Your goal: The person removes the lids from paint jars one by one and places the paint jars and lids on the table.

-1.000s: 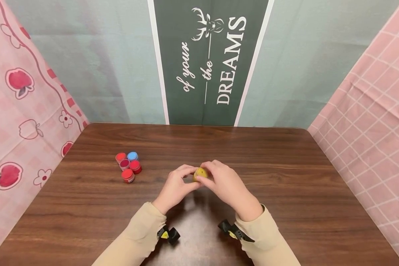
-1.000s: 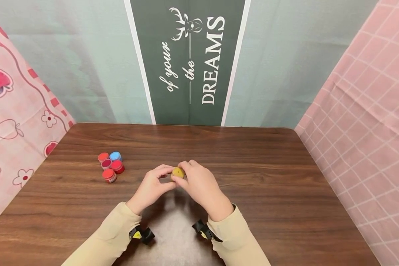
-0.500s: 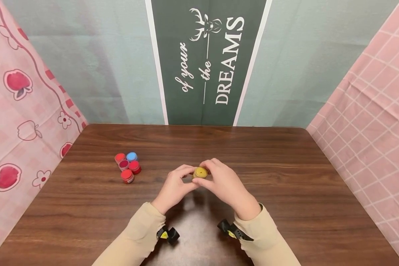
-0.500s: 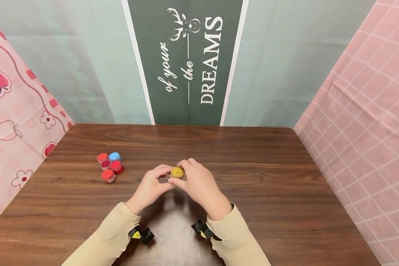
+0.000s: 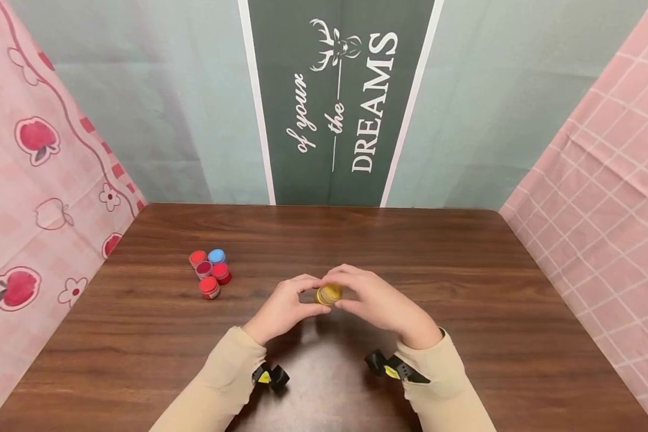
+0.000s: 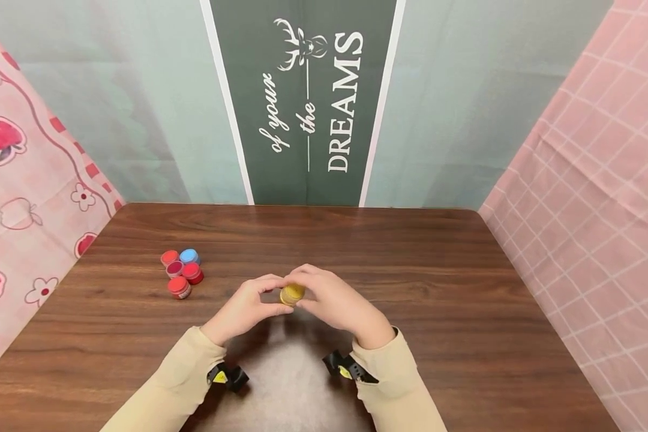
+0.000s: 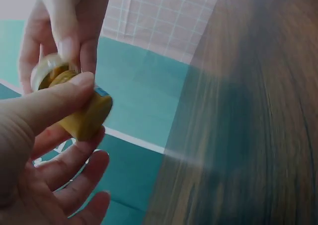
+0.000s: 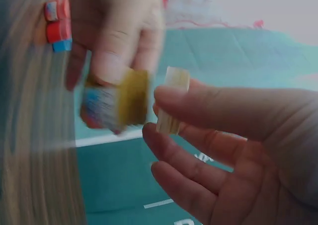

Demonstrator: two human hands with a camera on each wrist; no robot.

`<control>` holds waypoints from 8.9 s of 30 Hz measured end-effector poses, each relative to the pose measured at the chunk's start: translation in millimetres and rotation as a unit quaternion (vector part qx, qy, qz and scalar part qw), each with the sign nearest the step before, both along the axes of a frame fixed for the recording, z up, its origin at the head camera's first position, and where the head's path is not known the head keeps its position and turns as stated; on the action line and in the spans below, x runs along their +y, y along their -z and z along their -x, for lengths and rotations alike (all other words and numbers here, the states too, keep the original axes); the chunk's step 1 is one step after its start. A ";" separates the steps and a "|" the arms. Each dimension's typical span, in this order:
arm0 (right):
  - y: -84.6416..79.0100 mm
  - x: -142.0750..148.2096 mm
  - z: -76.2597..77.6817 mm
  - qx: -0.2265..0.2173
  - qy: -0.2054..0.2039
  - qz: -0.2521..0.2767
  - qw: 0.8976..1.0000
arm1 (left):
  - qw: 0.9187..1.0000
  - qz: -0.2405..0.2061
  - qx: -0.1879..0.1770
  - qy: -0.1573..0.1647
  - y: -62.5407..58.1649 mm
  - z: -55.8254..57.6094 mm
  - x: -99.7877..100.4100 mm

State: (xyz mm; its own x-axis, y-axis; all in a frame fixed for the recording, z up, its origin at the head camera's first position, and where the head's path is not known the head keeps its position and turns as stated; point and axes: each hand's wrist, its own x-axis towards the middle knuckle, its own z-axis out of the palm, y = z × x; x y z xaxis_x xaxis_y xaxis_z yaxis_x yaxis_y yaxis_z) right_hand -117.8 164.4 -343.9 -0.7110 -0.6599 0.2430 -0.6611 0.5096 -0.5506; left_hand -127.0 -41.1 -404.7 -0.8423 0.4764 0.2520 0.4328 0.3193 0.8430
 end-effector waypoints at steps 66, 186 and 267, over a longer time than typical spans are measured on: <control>53.2 89.3 27.4 -0.099 0.283 -0.142 0.943 | 0.873 0.369 -0.064 -0.312 8.8 12.1 -143.2; -15.4 -11.6 -28.1 -0.004 0.049 0.106 0.993 | 0.995 -0.092 -0.046 -0.017 -26.5 -26.7 14.6; -15.3 -11.5 -21.1 -0.053 -0.013 0.130 0.990 | 0.995 -0.088 -0.039 -0.012 -26.2 -19.7 9.4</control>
State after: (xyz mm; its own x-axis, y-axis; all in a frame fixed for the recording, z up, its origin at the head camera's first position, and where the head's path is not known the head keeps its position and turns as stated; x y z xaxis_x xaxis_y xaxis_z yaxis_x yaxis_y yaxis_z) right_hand -96.7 152.9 -328.6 -0.7254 -0.6030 0.3321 -0.6035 0.3251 -0.7281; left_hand -107.3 -31.7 -378.5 -0.8733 0.4105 0.2625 0.3574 0.1735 0.9177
